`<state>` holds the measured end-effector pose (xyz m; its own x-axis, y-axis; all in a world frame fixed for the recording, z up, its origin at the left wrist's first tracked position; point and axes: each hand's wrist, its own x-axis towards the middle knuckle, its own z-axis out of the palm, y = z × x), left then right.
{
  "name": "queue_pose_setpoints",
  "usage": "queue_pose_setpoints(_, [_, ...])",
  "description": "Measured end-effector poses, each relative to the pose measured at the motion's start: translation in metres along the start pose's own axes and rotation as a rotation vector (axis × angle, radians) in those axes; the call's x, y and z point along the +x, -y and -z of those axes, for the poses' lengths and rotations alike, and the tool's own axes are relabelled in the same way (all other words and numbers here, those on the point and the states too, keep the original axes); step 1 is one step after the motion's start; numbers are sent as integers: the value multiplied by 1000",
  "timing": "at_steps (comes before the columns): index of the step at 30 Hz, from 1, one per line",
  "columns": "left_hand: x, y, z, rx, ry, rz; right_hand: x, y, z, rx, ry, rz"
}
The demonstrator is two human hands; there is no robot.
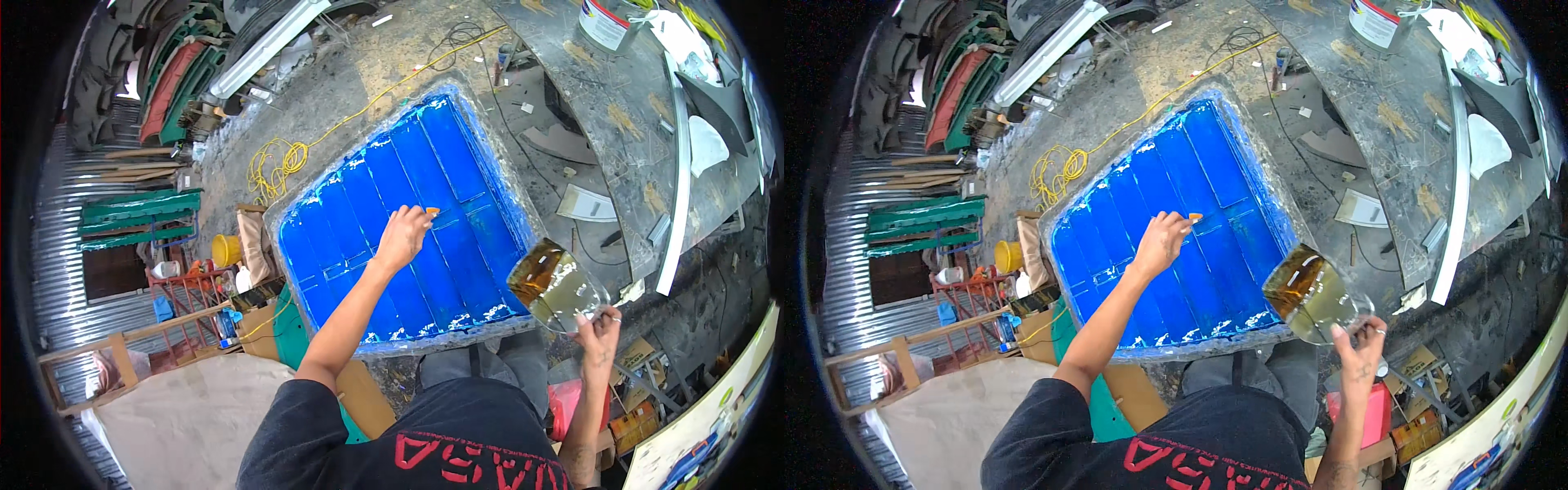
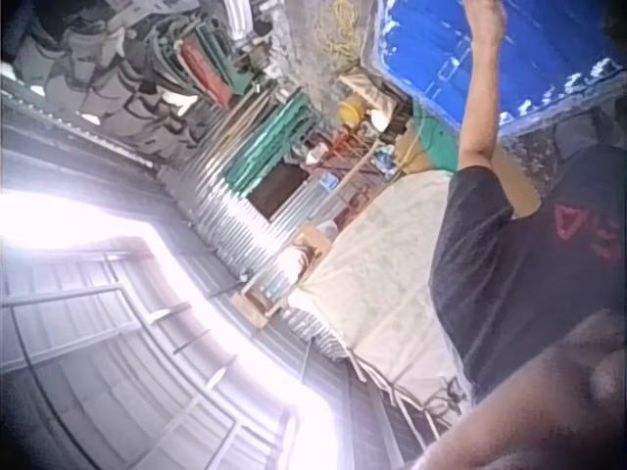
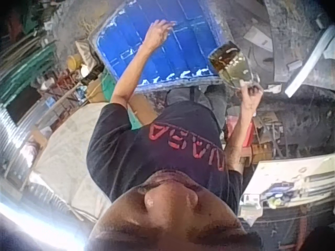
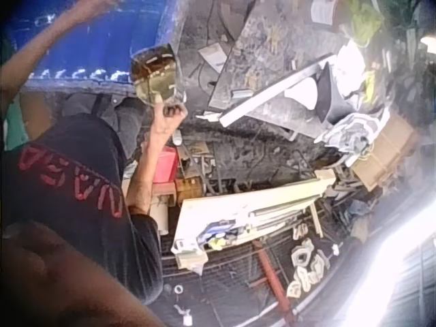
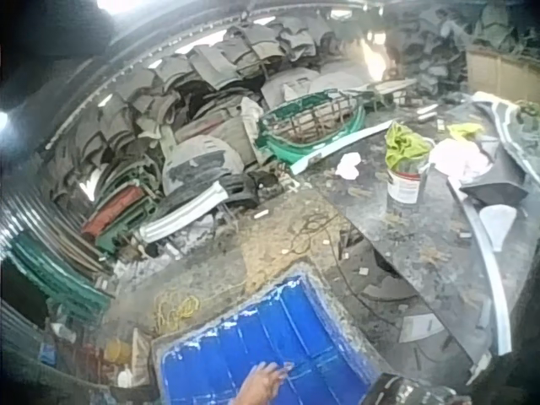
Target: The person applies a liquid from a container onto the slats of a blue vent using a brush.
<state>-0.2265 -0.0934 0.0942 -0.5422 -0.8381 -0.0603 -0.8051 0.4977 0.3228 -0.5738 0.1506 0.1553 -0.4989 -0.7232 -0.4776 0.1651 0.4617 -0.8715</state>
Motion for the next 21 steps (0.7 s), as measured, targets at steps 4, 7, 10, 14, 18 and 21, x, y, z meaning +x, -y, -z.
queue_pose_setpoints(4, [43, 55, 14, -310, -47, -58, -4, 3, 41, 17, -22, -17])
queue_pose_setpoints(7, [78, 95, 21, -336, -156, 88, -5, 21, 56, 105, -35, -77])
queue_pose_setpoints(10, [101, 104, 36, -122, -357, 24, -2, 19, 77, 56, -24, -22])
queue_pose_setpoints(14, [84, 110, 28, 97, -475, -75, 3, 26, 81, 123, -2, -34])
queue_pose_setpoints(18, [48, 50, 0, 118, -143, -100, 4, 29, 79, 70, -33, 17])
queue_pose_setpoints(21, [20, 18, 9, -54, -10, -44, 0, 32, 74, 66, -49, 8])
